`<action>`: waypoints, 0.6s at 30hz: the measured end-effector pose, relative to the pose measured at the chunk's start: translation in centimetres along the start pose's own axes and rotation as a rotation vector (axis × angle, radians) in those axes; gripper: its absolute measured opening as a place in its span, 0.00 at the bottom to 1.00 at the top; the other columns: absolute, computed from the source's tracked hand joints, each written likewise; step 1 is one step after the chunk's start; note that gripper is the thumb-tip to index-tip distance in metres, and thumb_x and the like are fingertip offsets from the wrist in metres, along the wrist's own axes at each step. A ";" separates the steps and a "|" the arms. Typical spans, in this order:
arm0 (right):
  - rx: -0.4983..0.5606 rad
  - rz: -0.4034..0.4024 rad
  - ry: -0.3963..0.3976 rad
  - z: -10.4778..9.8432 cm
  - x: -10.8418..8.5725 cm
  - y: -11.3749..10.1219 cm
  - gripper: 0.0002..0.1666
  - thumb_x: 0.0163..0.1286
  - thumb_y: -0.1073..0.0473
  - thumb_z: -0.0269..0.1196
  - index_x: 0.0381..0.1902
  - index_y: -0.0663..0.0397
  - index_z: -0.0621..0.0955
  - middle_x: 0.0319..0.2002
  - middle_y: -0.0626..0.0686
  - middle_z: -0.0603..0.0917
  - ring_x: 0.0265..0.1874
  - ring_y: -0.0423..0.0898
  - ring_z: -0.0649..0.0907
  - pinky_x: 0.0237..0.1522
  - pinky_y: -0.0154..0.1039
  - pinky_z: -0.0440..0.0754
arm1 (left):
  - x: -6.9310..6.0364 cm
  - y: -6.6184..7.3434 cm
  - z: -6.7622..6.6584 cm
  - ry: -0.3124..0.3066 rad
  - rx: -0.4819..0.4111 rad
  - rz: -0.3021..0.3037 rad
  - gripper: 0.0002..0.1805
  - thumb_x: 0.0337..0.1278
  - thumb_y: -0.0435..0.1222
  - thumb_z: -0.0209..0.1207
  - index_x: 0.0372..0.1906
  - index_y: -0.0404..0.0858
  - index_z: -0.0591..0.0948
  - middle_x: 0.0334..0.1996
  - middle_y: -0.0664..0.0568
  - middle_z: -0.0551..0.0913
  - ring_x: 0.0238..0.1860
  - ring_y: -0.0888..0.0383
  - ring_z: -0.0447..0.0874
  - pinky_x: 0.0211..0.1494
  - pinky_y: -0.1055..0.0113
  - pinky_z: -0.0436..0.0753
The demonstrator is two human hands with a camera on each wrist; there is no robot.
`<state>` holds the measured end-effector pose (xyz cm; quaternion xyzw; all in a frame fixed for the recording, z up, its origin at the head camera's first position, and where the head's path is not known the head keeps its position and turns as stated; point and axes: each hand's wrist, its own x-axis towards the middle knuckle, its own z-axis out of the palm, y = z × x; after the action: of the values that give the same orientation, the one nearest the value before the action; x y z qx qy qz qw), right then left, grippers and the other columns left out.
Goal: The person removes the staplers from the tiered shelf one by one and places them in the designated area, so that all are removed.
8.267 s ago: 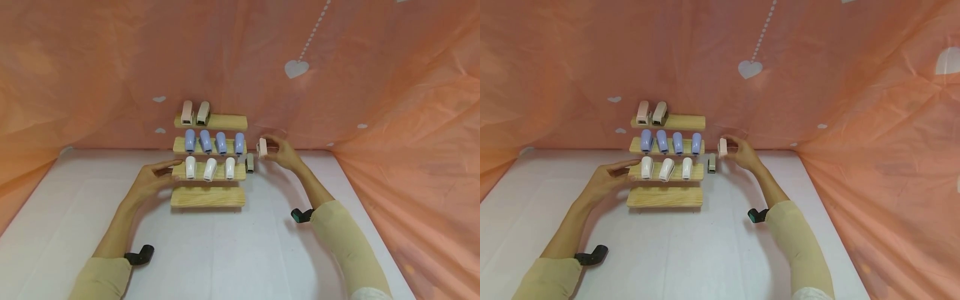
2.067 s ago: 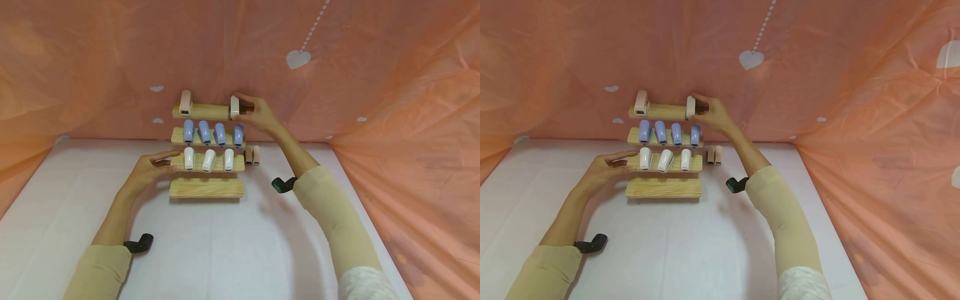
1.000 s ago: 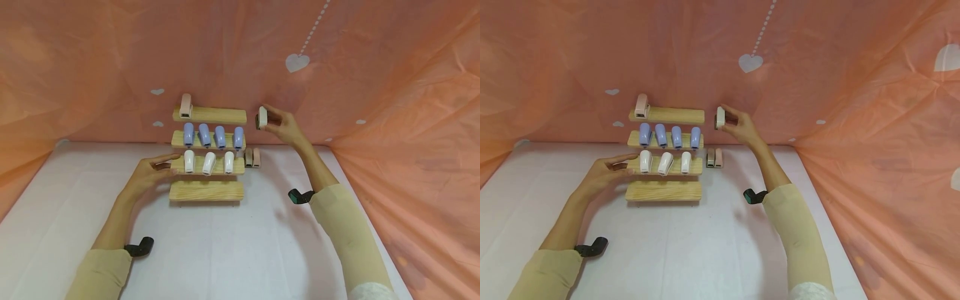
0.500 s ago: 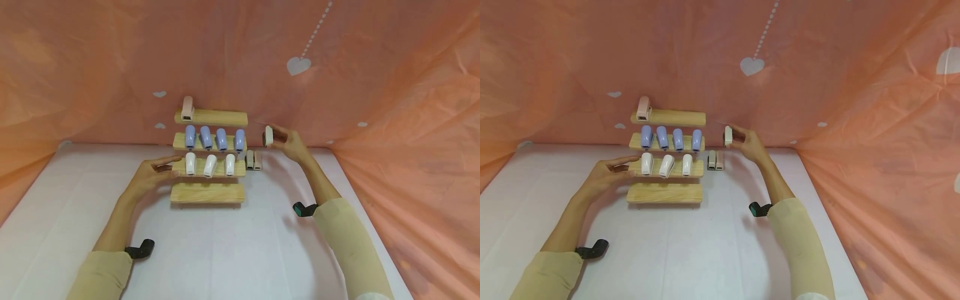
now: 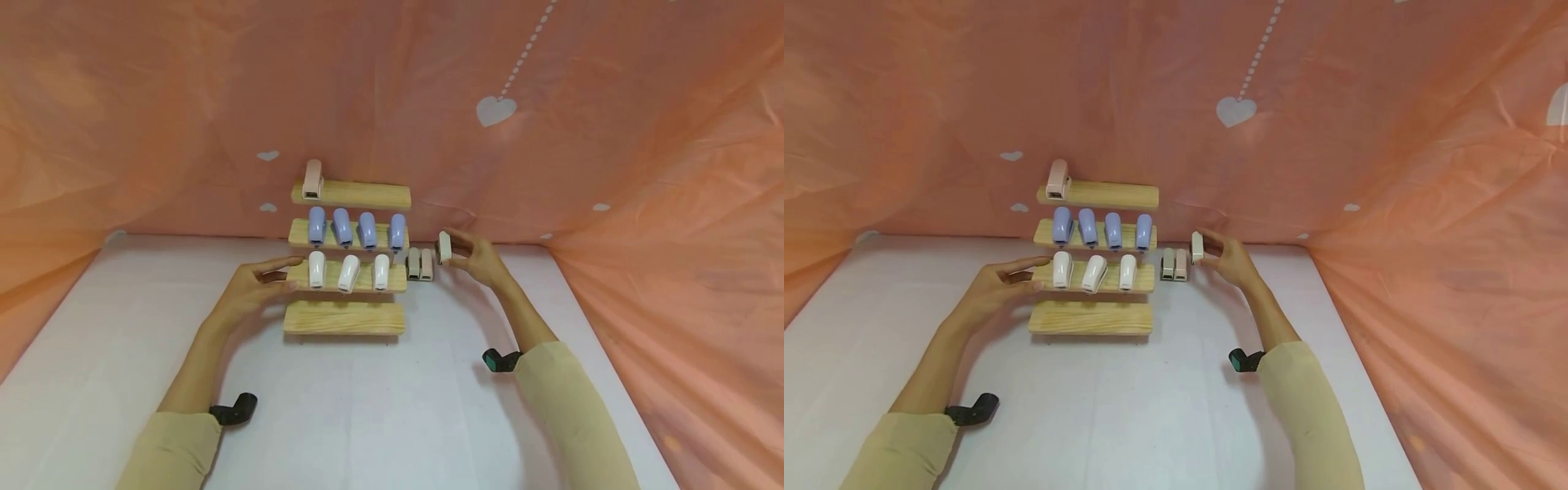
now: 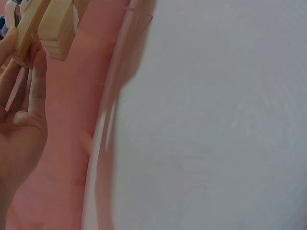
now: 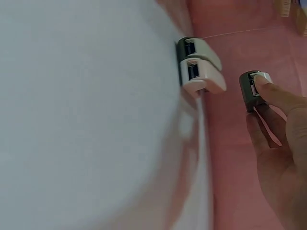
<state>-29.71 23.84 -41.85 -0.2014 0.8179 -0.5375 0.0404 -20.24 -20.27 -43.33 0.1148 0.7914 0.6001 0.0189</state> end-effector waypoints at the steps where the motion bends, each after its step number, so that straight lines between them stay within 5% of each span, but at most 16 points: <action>1: -0.003 0.000 0.004 0.0 -0.1 0.2 0.40 0.61 0.78 0.66 0.71 0.67 0.68 0.65 0.67 0.73 0.62 0.62 0.76 0.56 0.33 0.78 | 0.0 0.0 0.0 0.001 0.007 -0.001 0.28 0.59 0.40 0.69 0.64 0.38 0.79 0.60 0.49 0.80 0.51 0.60 0.81 0.52 0.74 0.80; 8: 0.034 0.034 0.018 0.8 -0.6 1.5 0.41 0.60 0.78 0.67 0.71 0.66 0.68 0.64 0.69 0.74 0.62 0.64 0.76 0.53 0.33 0.80 | 0.0 0.1 -0.1 0.011 0.052 -0.015 0.29 0.58 0.41 0.70 0.65 0.40 0.79 0.61 0.46 0.79 0.52 0.58 0.78 0.53 0.75 0.77; 18: -0.091 0.092 0.052 1.9 -0.6 2.7 0.43 0.56 0.75 0.71 0.69 0.63 0.70 0.61 0.67 0.77 0.61 0.60 0.77 0.62 0.50 0.75 | 0.0 -0.1 -0.1 0.011 0.046 0.022 0.27 0.59 0.39 0.69 0.64 0.39 0.79 0.59 0.54 0.81 0.50 0.60 0.81 0.52 0.75 0.79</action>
<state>-29.38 23.40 -45.19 -0.1513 0.8506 -0.5025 0.0344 -20.31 -20.44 -43.41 0.1205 0.8038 0.5826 0.0055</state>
